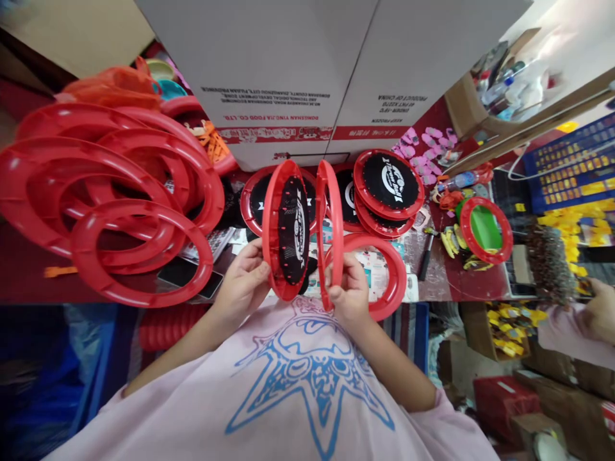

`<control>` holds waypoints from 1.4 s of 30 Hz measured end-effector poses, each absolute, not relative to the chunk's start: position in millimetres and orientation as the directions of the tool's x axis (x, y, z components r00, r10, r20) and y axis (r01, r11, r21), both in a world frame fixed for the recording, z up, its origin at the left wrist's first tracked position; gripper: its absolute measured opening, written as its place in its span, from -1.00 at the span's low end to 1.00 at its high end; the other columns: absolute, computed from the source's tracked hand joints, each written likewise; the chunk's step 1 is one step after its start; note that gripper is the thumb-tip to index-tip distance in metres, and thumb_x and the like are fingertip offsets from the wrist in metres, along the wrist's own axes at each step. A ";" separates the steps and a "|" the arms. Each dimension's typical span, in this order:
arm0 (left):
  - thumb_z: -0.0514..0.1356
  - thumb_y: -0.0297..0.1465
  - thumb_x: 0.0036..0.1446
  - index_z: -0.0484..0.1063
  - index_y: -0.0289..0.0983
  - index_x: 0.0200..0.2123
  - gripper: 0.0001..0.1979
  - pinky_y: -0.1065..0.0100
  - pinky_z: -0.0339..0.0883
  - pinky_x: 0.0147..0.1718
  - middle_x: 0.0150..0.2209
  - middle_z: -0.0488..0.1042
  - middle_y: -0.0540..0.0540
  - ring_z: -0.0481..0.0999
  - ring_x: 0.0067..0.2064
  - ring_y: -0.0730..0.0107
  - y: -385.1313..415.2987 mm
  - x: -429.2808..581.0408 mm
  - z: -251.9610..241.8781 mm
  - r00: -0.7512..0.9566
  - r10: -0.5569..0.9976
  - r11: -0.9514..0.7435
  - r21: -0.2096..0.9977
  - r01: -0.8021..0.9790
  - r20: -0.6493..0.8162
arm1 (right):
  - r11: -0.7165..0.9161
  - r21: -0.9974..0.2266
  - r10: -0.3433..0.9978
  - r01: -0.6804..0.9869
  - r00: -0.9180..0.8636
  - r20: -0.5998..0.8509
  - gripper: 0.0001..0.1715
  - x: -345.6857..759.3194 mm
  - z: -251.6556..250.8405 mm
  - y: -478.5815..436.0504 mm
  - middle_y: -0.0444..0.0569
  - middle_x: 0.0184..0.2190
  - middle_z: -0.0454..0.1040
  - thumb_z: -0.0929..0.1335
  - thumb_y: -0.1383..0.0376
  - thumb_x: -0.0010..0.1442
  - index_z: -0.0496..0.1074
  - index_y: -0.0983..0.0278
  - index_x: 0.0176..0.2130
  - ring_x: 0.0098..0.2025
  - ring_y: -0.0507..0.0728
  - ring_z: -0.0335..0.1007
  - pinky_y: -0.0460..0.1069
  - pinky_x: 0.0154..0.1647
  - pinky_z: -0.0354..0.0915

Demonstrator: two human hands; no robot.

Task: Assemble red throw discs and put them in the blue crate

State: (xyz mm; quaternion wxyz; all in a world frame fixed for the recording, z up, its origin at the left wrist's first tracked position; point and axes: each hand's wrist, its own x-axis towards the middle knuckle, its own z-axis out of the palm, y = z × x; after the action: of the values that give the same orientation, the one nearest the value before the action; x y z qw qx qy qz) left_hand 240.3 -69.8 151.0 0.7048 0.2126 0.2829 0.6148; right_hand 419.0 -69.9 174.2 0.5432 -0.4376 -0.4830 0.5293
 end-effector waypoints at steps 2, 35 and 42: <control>0.40 -0.29 -0.04 0.38 -0.23 -0.04 -0.52 0.19 0.41 -0.01 -0.14 0.51 -0.12 0.51 -0.04 0.23 -71.4 239.4 157.7 0.087 0.985 0.159 0.618 -0.770 -0.146 | 0.152 -0.988 0.986 0.031 -0.071 0.149 -0.48 418.6 170.5 -73.5 -0.07 -0.30 0.34 0.45 -0.05 0.02 0.42 0.14 -0.09 -0.33 0.05 0.28 -0.04 -0.31 0.30; 0.38 -0.46 -0.05 0.39 -0.23 -0.06 -0.55 0.42 0.42 -0.09 -0.08 0.46 -0.10 0.51 -0.12 0.41 -88.6 256.7 178.6 0.006 1.000 -0.011 0.834 -0.552 0.017 | 0.182 -0.983 0.933 -0.005 -0.315 0.174 -0.55 410.1 170.7 -81.4 -0.01 -0.04 0.24 0.42 0.10 0.13 0.35 0.06 0.02 0.05 0.13 0.25 0.11 0.12 0.25; 0.41 -0.39 -0.10 0.40 -0.25 -0.10 -0.54 0.39 0.43 -0.14 -0.13 0.47 -0.12 0.51 -0.18 0.39 -88.6 259.8 180.2 -0.028 0.998 0.030 0.826 -0.564 -0.055 | 0.136 -0.991 0.948 0.002 -0.291 0.129 -0.54 407.2 168.8 -83.1 0.00 -0.06 0.26 0.43 0.04 0.10 0.35 0.12 -0.05 0.02 0.13 0.27 0.10 0.08 0.29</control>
State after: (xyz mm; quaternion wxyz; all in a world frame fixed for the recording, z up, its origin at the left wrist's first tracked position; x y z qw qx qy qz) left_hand 259.8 -88.6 180.2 0.6251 0.3084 0.3521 0.6246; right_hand 407.2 -83.1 168.8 0.4483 -0.3920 -0.6058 0.5276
